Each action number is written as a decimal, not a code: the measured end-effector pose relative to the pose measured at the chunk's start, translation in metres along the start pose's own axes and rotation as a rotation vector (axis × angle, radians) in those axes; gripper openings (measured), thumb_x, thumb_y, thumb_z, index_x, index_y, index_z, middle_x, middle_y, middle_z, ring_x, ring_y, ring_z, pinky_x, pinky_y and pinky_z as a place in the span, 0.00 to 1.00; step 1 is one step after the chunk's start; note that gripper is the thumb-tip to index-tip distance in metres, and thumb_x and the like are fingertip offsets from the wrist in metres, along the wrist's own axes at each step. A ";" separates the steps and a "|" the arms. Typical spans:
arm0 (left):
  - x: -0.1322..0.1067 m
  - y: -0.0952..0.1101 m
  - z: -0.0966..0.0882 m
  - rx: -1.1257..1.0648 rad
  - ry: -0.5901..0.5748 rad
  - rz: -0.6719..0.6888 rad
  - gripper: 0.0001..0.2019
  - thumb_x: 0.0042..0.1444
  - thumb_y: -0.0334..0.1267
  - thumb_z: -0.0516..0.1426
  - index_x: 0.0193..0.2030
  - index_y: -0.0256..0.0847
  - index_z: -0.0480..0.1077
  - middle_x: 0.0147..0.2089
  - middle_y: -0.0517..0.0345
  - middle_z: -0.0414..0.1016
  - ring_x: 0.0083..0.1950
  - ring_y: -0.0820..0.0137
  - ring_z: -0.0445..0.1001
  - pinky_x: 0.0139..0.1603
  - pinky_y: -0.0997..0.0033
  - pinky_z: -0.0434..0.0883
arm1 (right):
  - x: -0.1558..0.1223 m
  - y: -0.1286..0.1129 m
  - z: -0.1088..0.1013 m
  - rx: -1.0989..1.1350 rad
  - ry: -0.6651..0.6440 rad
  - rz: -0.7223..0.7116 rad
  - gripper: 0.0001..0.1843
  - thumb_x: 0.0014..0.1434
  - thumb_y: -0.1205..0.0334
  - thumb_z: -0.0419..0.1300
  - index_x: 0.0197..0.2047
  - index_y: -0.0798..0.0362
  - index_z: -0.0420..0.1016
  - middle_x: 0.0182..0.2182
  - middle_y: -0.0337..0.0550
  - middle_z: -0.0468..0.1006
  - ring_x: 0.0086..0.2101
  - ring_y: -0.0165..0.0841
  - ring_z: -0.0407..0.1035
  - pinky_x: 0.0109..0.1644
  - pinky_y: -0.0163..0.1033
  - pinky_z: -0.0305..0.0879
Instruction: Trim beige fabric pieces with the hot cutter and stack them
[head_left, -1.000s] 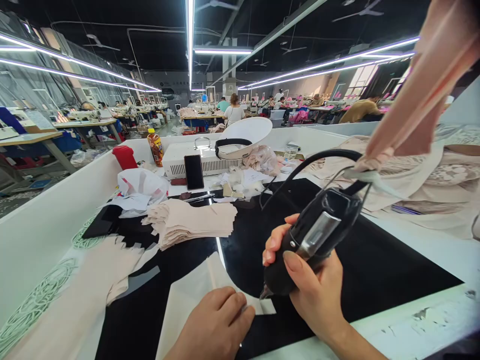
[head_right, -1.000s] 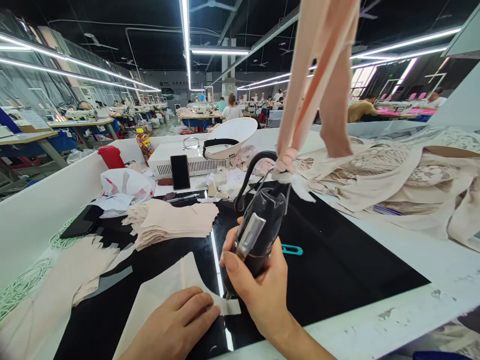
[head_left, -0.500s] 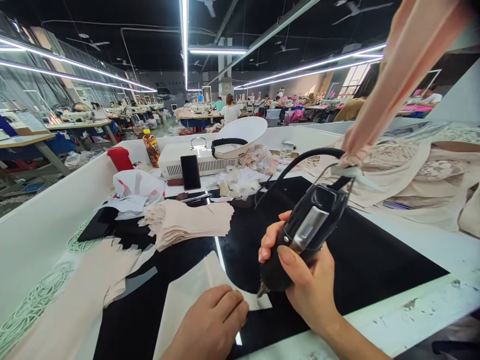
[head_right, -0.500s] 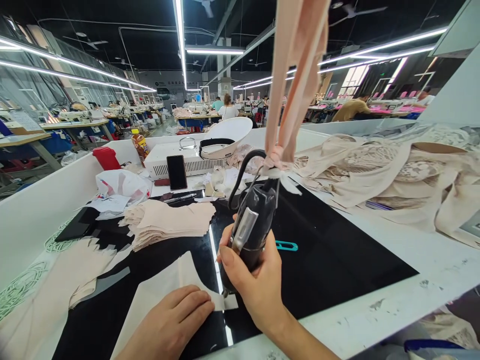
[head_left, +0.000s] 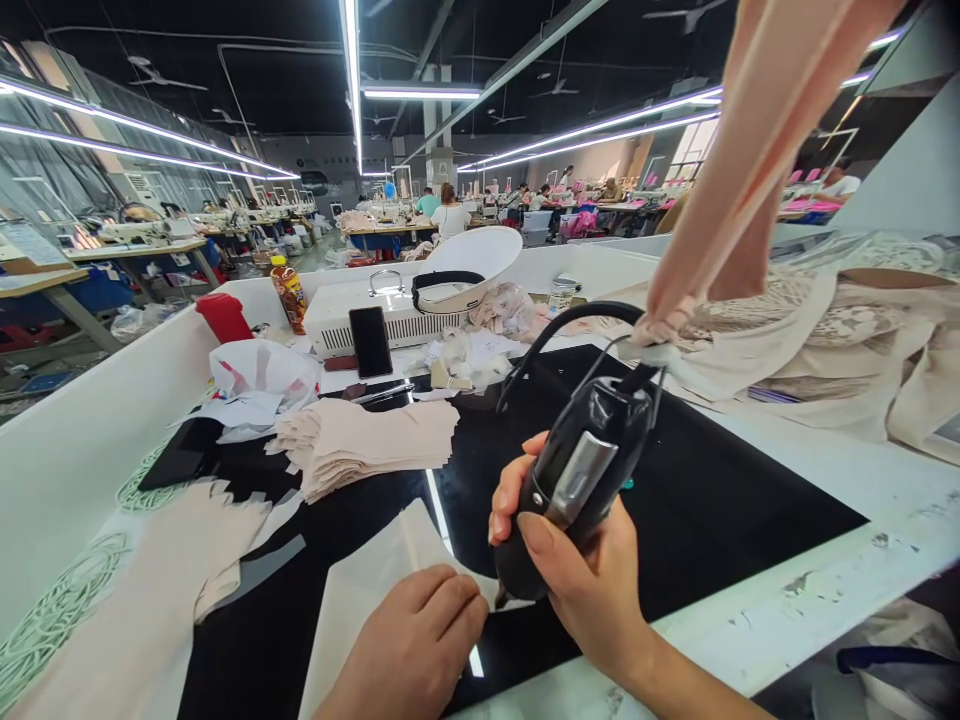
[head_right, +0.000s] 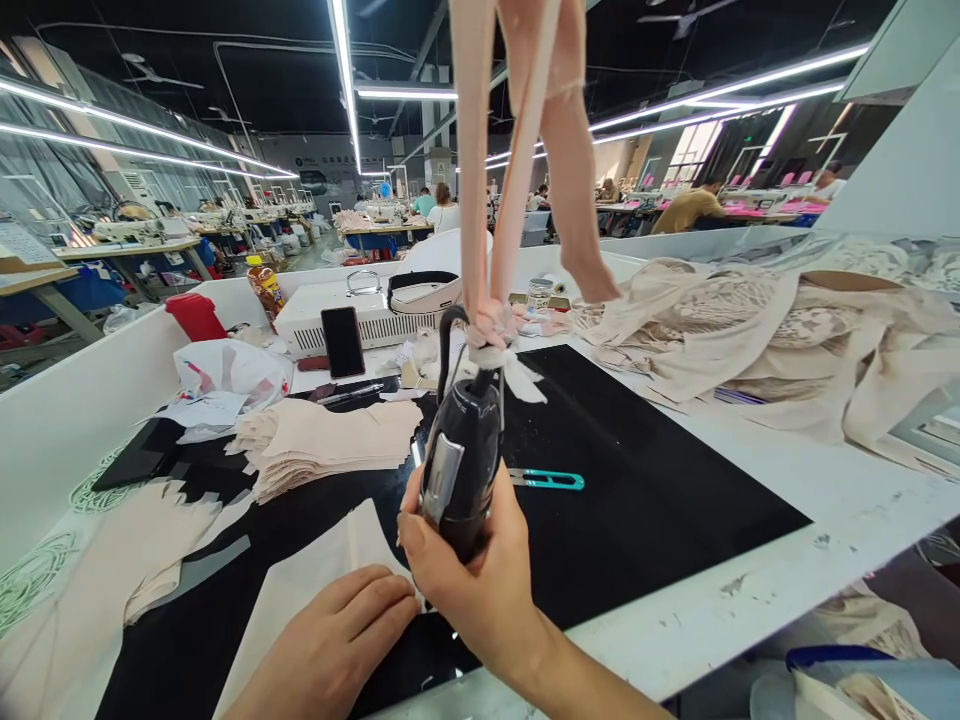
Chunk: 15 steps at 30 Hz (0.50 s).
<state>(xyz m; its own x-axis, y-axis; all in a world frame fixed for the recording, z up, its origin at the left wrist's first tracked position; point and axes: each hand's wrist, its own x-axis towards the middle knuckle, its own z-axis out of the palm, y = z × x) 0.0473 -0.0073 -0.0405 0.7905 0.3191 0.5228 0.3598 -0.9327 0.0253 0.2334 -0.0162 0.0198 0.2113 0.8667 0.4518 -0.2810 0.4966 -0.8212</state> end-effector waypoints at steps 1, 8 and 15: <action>0.000 0.000 0.000 -0.002 0.000 -0.001 0.17 0.71 0.20 0.47 0.58 0.33 0.71 0.48 0.50 0.82 0.48 0.64 0.82 0.54 0.67 0.82 | 0.000 -0.001 0.000 0.002 -0.004 0.008 0.15 0.66 0.51 0.72 0.48 0.45 0.73 0.33 0.37 0.79 0.27 0.29 0.70 0.31 0.35 0.73; -0.003 0.000 -0.001 0.011 -0.018 -0.014 0.17 0.67 0.19 0.50 0.57 0.35 0.71 0.50 0.48 0.83 0.51 0.63 0.82 0.56 0.65 0.82 | 0.002 -0.008 -0.009 0.017 0.070 -0.017 0.23 0.62 0.49 0.76 0.54 0.43 0.72 0.33 0.35 0.78 0.27 0.31 0.72 0.31 0.37 0.74; -0.002 0.000 -0.004 0.024 -0.024 0.001 0.17 0.70 0.20 0.48 0.57 0.32 0.72 0.50 0.48 0.83 0.51 0.63 0.81 0.58 0.67 0.81 | -0.002 -0.007 -0.016 0.027 0.094 -0.007 0.25 0.62 0.50 0.76 0.55 0.42 0.71 0.34 0.35 0.78 0.26 0.30 0.71 0.30 0.38 0.74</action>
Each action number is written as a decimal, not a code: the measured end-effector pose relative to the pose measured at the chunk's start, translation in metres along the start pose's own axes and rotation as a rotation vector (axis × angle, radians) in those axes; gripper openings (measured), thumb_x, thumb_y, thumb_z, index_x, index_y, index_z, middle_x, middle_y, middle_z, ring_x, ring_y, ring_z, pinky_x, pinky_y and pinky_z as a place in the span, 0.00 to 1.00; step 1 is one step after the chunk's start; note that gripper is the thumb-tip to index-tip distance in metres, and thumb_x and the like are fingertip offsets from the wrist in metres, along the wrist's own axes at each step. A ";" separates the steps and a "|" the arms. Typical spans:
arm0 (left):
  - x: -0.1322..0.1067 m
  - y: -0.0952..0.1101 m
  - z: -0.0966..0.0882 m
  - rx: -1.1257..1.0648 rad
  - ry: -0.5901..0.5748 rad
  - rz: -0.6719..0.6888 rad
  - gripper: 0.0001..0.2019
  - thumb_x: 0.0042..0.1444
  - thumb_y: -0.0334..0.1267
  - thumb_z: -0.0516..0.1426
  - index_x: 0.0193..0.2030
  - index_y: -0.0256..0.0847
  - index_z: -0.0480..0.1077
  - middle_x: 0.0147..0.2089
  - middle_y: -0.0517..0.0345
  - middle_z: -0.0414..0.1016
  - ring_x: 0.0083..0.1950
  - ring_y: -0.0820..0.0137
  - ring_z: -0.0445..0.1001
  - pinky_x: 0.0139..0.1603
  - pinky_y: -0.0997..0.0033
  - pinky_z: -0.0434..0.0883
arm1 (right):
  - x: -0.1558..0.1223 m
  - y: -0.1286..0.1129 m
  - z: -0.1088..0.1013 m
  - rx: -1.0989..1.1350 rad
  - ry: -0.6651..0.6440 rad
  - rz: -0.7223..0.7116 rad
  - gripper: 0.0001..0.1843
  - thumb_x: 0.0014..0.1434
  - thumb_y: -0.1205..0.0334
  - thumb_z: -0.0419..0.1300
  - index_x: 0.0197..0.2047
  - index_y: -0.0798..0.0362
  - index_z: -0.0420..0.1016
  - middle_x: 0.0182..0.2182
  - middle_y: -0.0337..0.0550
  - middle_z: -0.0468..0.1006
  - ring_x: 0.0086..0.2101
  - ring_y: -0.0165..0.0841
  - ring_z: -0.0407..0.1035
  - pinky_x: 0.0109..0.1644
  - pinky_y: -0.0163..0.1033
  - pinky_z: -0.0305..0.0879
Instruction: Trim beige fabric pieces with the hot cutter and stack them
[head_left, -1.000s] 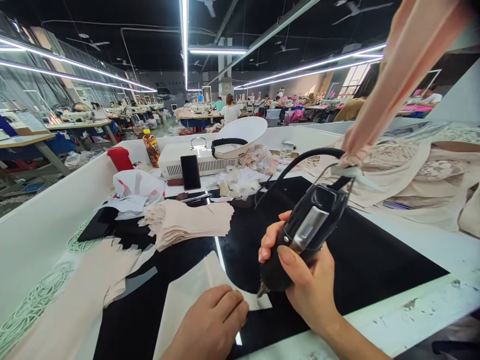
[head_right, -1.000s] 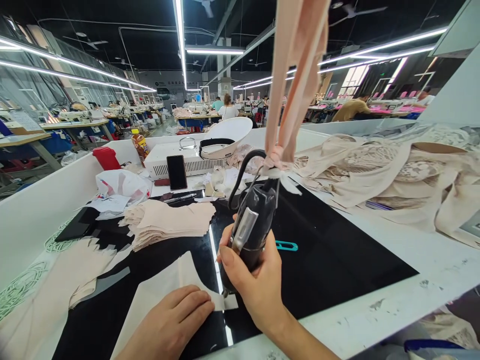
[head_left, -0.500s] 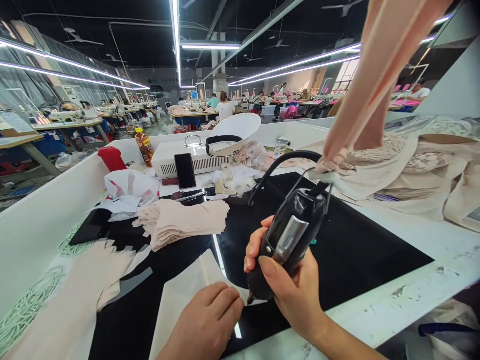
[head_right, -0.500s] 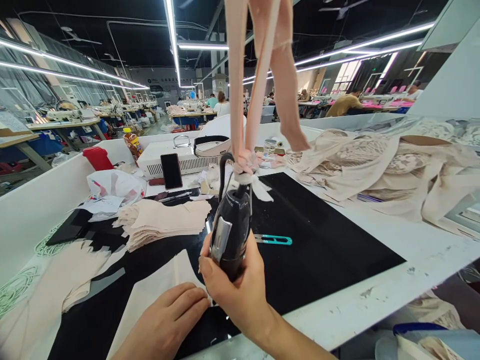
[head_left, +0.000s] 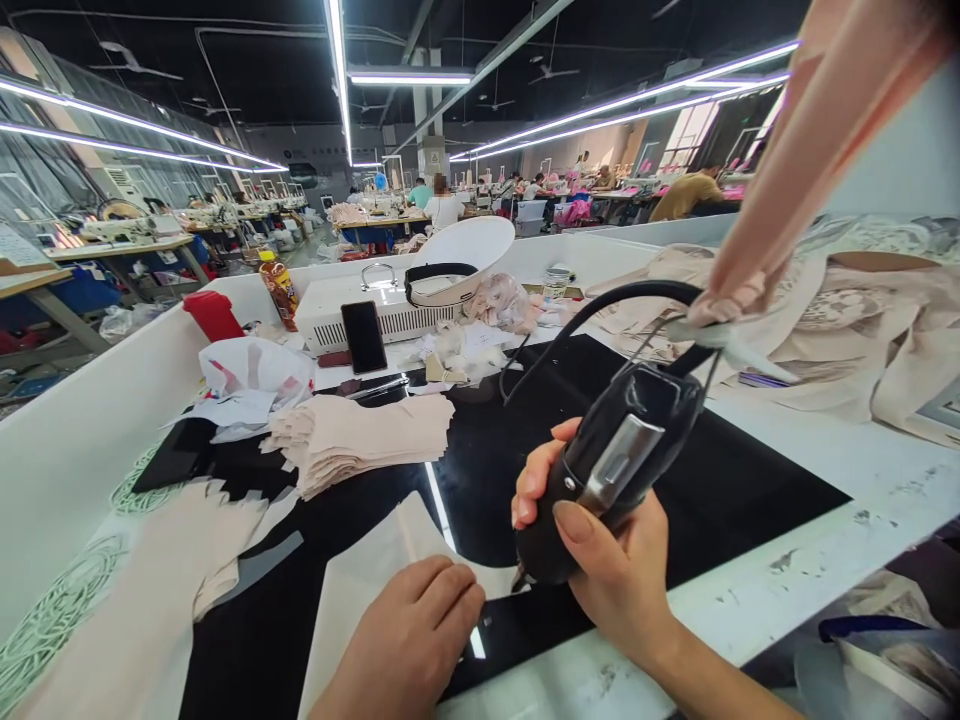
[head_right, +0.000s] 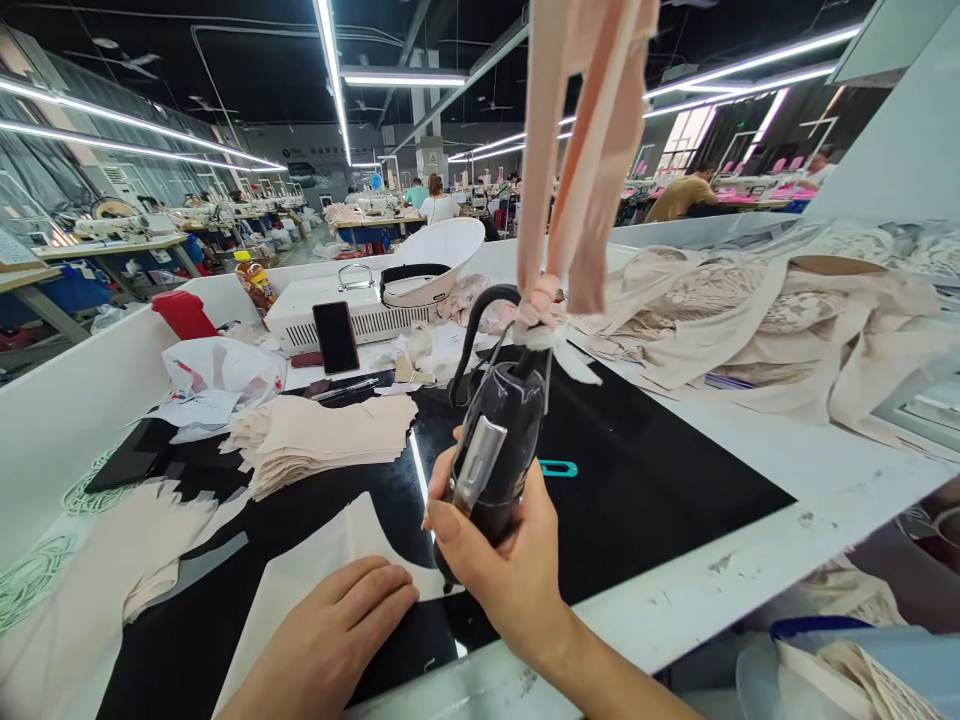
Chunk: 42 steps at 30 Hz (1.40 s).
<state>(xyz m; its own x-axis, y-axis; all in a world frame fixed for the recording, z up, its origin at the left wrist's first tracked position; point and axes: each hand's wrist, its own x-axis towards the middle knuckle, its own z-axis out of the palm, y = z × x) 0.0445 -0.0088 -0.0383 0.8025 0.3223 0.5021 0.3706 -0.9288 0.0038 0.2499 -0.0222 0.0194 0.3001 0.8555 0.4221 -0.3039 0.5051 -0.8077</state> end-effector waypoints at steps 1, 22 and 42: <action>0.000 0.000 -0.001 -0.002 -0.008 -0.001 0.17 0.70 0.20 0.48 0.57 0.32 0.72 0.50 0.48 0.83 0.51 0.63 0.81 0.57 0.67 0.81 | 0.000 0.001 0.001 0.007 -0.003 0.000 0.24 0.62 0.50 0.76 0.55 0.42 0.71 0.34 0.35 0.78 0.25 0.29 0.71 0.29 0.37 0.73; -0.006 -0.012 -0.015 -0.110 -0.011 -0.192 0.15 0.78 0.30 0.47 0.59 0.43 0.73 0.55 0.52 0.82 0.55 0.66 0.83 0.58 0.69 0.82 | 0.014 0.001 -0.001 -0.080 -0.032 -0.078 0.17 0.62 0.51 0.75 0.45 0.45 0.73 0.32 0.35 0.79 0.25 0.28 0.69 0.28 0.35 0.72; 0.039 -0.029 -0.027 -0.258 -0.437 -0.461 0.07 0.68 0.32 0.64 0.51 0.43 0.74 0.52 0.54 0.80 0.55 0.58 0.82 0.57 0.59 0.80 | 0.051 0.024 -0.008 -0.112 0.018 -0.096 0.13 0.62 0.54 0.74 0.43 0.46 0.75 0.32 0.33 0.79 0.27 0.29 0.70 0.33 0.35 0.71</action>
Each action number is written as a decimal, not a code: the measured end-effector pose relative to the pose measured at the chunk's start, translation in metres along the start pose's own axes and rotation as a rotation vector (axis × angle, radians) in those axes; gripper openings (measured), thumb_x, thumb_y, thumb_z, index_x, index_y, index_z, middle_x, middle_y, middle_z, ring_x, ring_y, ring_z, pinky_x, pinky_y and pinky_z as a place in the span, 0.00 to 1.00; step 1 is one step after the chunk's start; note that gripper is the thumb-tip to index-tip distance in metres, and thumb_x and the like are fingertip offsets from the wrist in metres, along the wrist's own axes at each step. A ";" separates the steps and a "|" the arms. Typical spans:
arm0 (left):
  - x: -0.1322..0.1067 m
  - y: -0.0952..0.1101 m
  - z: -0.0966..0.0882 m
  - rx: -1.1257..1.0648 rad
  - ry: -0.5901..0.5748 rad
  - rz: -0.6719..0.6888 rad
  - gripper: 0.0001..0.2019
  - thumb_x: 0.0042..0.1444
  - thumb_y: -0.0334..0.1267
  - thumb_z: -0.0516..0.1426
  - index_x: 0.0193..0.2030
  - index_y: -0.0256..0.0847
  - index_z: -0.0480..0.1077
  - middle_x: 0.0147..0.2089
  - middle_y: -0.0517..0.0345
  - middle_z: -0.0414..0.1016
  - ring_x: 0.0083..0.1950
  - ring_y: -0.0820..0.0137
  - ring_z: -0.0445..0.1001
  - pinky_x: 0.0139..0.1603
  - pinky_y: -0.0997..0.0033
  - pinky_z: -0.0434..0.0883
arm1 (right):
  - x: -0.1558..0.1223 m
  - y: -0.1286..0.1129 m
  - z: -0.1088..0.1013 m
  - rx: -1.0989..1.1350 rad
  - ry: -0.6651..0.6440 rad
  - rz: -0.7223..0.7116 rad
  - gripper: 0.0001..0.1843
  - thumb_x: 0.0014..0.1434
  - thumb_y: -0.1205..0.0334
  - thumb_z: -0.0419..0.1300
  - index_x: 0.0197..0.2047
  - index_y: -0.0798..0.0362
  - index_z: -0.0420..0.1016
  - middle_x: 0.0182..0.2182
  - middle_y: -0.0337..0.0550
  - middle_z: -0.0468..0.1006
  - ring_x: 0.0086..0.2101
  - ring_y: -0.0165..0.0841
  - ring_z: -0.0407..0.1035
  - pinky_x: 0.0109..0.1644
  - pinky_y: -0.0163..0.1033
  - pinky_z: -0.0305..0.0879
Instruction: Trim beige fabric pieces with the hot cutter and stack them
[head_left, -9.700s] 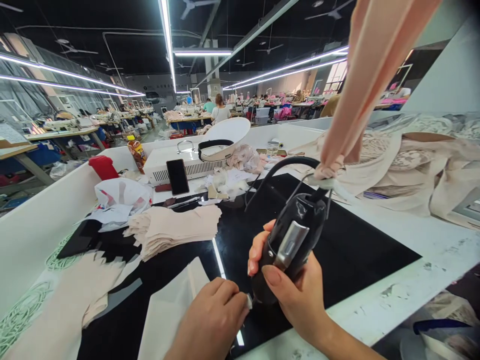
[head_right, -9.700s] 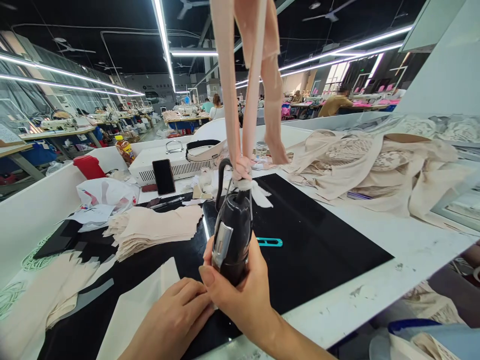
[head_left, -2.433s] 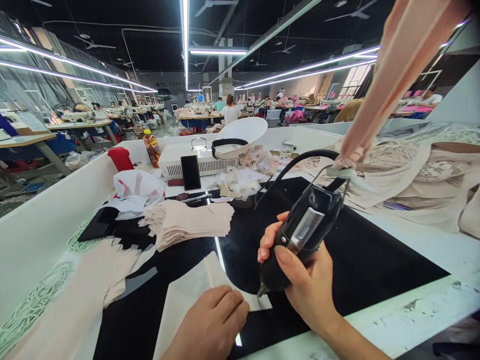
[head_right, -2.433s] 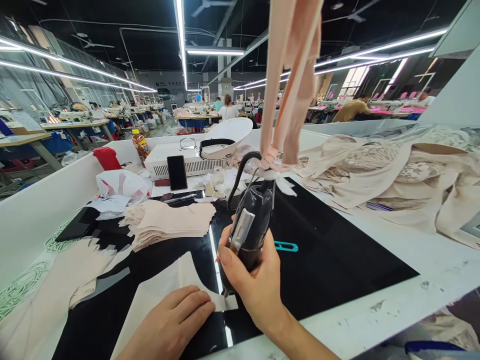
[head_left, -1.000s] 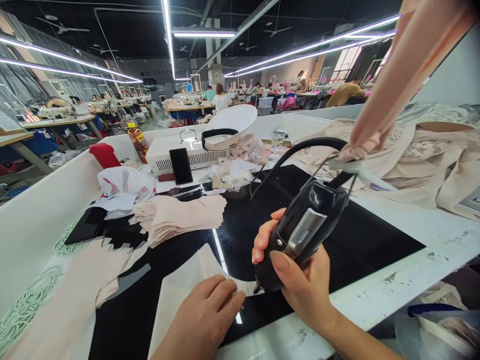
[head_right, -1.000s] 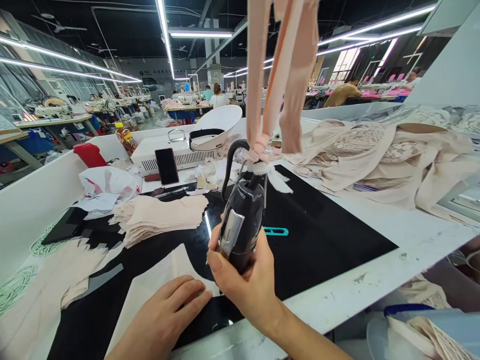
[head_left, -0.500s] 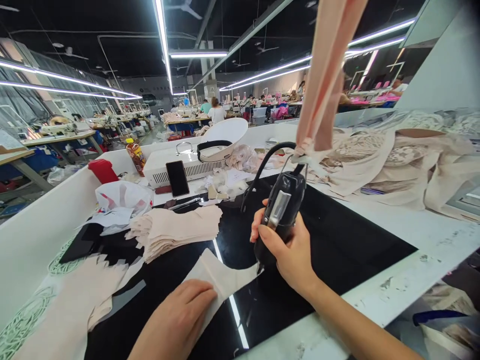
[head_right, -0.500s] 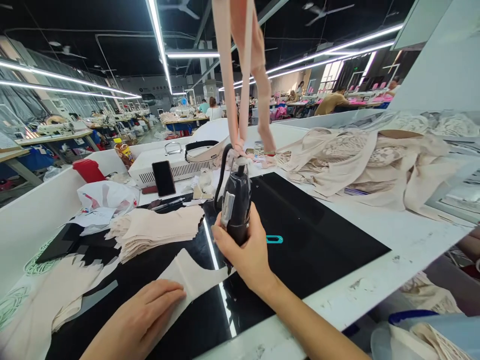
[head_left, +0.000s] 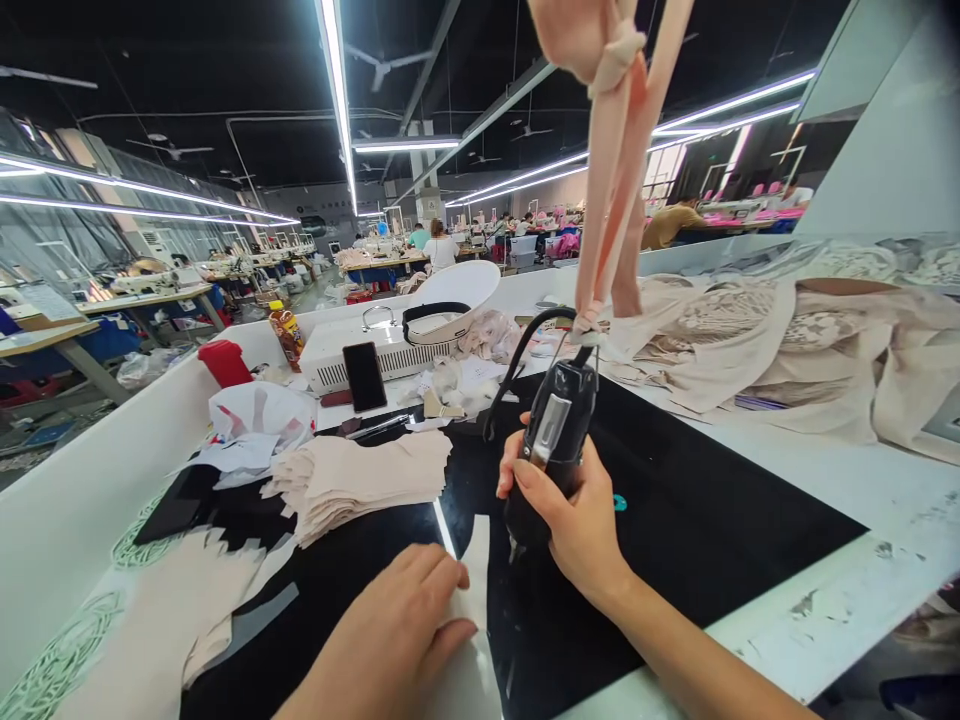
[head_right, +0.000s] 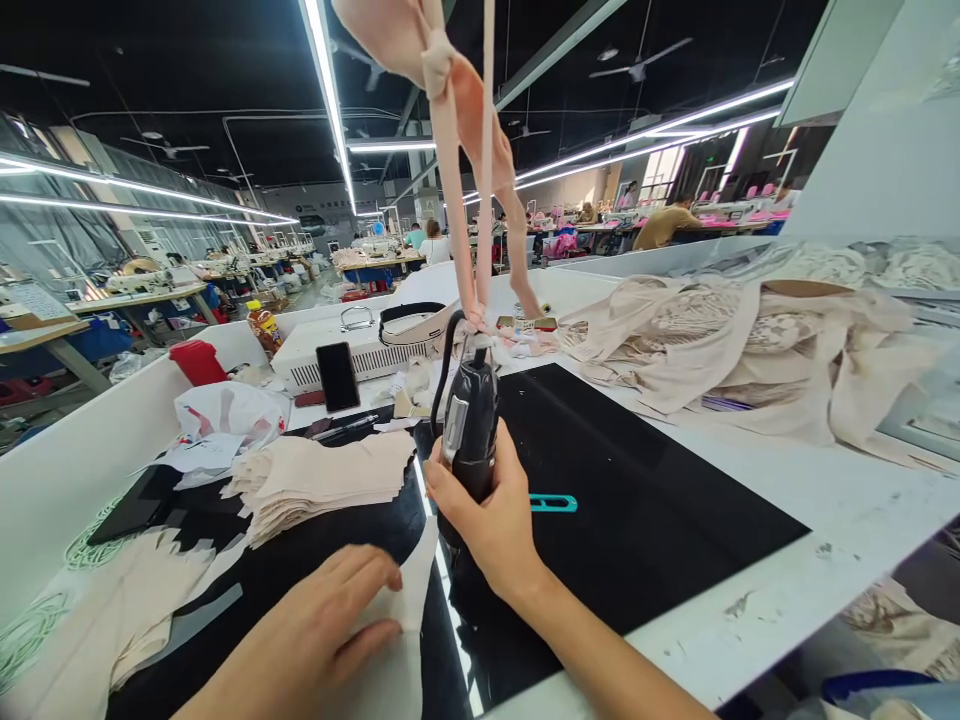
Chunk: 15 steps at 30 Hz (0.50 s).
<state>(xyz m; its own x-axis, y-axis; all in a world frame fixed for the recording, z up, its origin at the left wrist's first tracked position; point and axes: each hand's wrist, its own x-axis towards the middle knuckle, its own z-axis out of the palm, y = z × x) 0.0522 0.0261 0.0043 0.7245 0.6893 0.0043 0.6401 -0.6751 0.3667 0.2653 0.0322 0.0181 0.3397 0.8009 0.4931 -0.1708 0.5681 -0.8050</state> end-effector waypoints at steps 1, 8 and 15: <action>0.008 0.000 -0.008 -0.038 -0.009 0.018 0.10 0.67 0.33 0.67 0.52 0.43 0.73 0.58 0.52 0.79 0.62 0.55 0.79 0.64 0.55 0.77 | -0.001 0.001 0.001 0.008 -0.003 0.002 0.14 0.62 0.53 0.74 0.43 0.46 0.75 0.32 0.33 0.79 0.27 0.29 0.70 0.33 0.35 0.71; 0.038 -0.022 -0.006 -0.210 -0.228 0.057 0.30 0.59 0.48 0.74 0.63 0.46 0.70 0.72 0.48 0.72 0.84 0.49 0.49 0.83 0.35 0.45 | -0.003 0.003 0.012 0.055 -0.014 0.032 0.14 0.61 0.57 0.74 0.45 0.45 0.75 0.32 0.32 0.80 0.27 0.28 0.72 0.34 0.34 0.75; 0.031 -0.024 -0.006 -0.172 -0.248 0.022 0.28 0.59 0.53 0.73 0.59 0.46 0.70 0.75 0.47 0.69 0.85 0.47 0.43 0.82 0.29 0.36 | -0.005 0.007 0.021 0.095 -0.022 0.069 0.15 0.60 0.57 0.74 0.44 0.46 0.73 0.33 0.33 0.79 0.27 0.28 0.72 0.33 0.35 0.74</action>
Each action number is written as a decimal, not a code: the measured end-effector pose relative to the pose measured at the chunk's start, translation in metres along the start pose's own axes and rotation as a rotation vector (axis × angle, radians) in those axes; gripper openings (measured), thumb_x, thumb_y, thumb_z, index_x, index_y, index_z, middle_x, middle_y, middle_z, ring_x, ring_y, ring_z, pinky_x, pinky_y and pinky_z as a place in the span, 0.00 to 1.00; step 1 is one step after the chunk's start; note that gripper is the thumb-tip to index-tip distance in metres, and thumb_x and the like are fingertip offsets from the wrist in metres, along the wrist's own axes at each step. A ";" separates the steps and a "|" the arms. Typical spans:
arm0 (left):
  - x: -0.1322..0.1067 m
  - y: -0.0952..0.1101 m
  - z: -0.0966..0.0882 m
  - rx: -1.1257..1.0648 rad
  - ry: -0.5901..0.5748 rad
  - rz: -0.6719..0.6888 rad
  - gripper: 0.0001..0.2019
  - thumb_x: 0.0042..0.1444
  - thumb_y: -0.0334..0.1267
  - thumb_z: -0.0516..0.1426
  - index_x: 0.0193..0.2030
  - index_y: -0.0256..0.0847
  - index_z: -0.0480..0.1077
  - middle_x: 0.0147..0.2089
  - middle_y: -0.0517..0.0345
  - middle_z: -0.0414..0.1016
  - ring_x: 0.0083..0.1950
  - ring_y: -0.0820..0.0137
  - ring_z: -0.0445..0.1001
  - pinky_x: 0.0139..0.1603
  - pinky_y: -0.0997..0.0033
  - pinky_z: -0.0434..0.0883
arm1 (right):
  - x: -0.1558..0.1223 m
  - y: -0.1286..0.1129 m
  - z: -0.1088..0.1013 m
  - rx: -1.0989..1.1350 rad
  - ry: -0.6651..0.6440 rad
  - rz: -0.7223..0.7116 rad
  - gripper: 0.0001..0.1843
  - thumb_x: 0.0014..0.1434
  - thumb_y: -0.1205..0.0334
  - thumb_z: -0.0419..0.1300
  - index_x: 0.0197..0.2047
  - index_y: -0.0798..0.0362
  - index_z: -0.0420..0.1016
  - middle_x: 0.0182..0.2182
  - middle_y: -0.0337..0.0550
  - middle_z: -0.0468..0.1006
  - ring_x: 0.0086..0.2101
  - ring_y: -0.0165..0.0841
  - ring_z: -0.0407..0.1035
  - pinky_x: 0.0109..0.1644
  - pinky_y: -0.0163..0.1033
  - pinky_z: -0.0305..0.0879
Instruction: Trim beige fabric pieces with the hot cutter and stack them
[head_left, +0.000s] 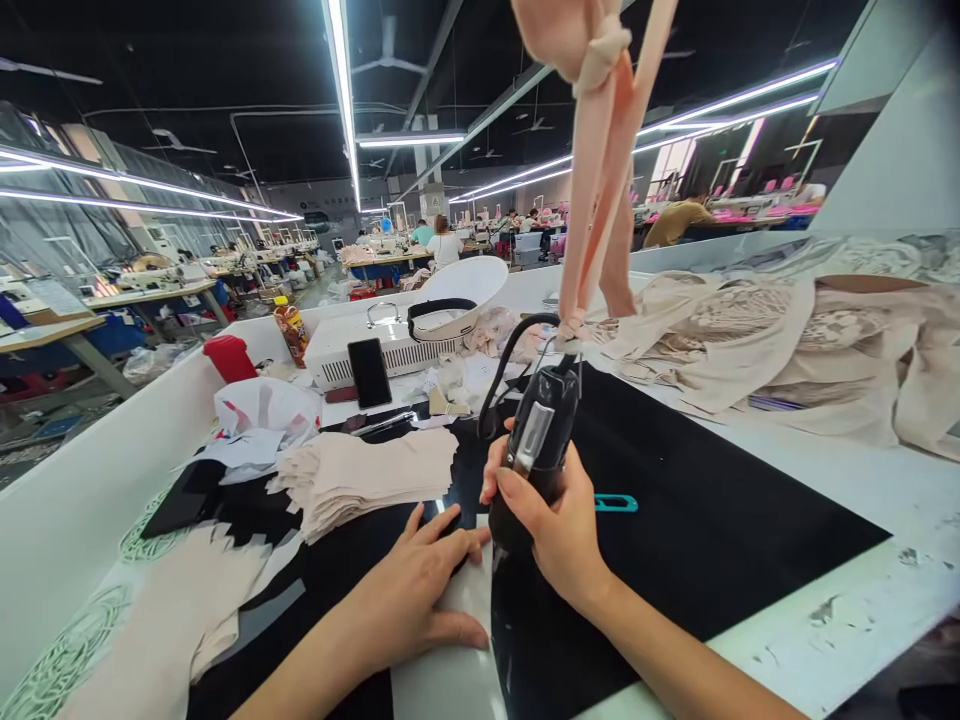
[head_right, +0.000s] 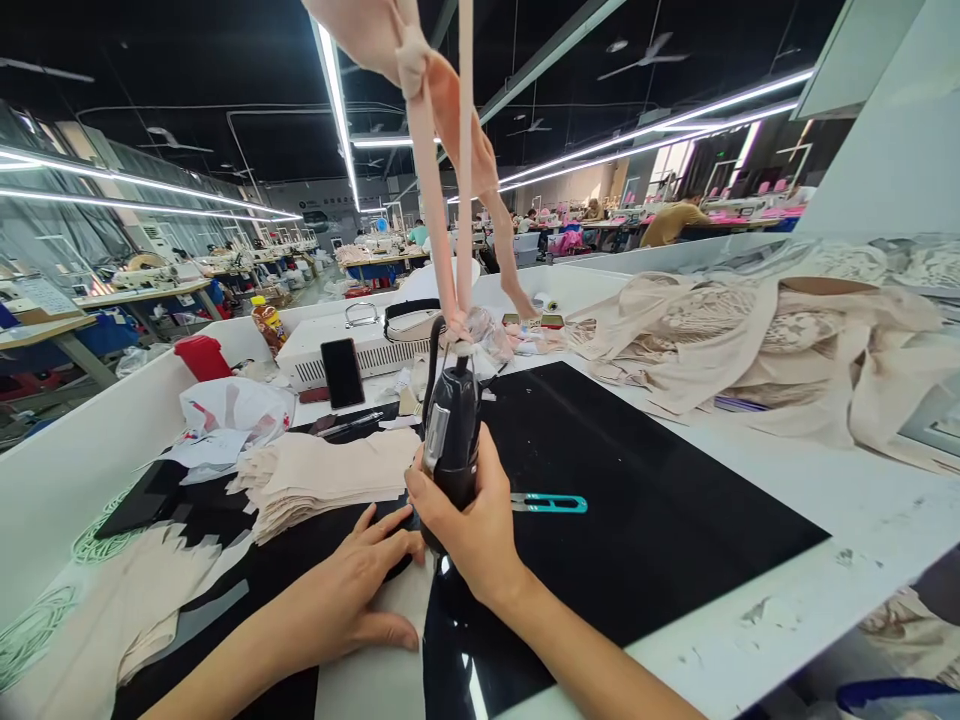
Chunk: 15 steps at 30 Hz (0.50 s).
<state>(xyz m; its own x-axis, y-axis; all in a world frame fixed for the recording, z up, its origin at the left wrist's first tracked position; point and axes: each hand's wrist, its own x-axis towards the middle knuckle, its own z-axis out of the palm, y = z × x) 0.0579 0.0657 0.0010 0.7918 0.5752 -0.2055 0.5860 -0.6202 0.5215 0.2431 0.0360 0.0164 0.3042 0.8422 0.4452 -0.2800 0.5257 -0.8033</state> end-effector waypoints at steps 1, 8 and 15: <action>-0.001 0.000 0.000 0.004 0.002 -0.003 0.28 0.58 0.54 0.73 0.59 0.46 0.71 0.75 0.48 0.69 0.85 0.47 0.43 0.81 0.28 0.35 | 0.000 0.000 0.002 -0.004 0.001 -0.002 0.15 0.60 0.58 0.73 0.44 0.46 0.73 0.32 0.33 0.79 0.27 0.28 0.71 0.33 0.35 0.73; -0.005 -0.003 0.002 -0.001 0.032 -0.007 0.31 0.57 0.58 0.73 0.60 0.48 0.72 0.72 0.49 0.72 0.84 0.46 0.45 0.80 0.25 0.33 | -0.003 -0.002 0.010 -0.036 -0.013 -0.012 0.14 0.59 0.58 0.72 0.44 0.46 0.72 0.31 0.33 0.78 0.27 0.30 0.70 0.33 0.38 0.72; -0.007 -0.007 0.006 0.023 0.078 0.026 0.29 0.57 0.59 0.72 0.57 0.47 0.72 0.70 0.48 0.74 0.83 0.45 0.51 0.79 0.24 0.34 | -0.003 -0.002 0.017 -0.037 -0.009 0.013 0.15 0.58 0.59 0.72 0.41 0.46 0.70 0.29 0.33 0.75 0.25 0.31 0.69 0.31 0.38 0.71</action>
<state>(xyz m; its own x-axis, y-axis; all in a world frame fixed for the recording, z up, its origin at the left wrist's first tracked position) 0.0492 0.0627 -0.0064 0.7912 0.5983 -0.1264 0.5702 -0.6471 0.5061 0.2276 0.0346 0.0236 0.2922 0.8502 0.4380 -0.2504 0.5100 -0.8229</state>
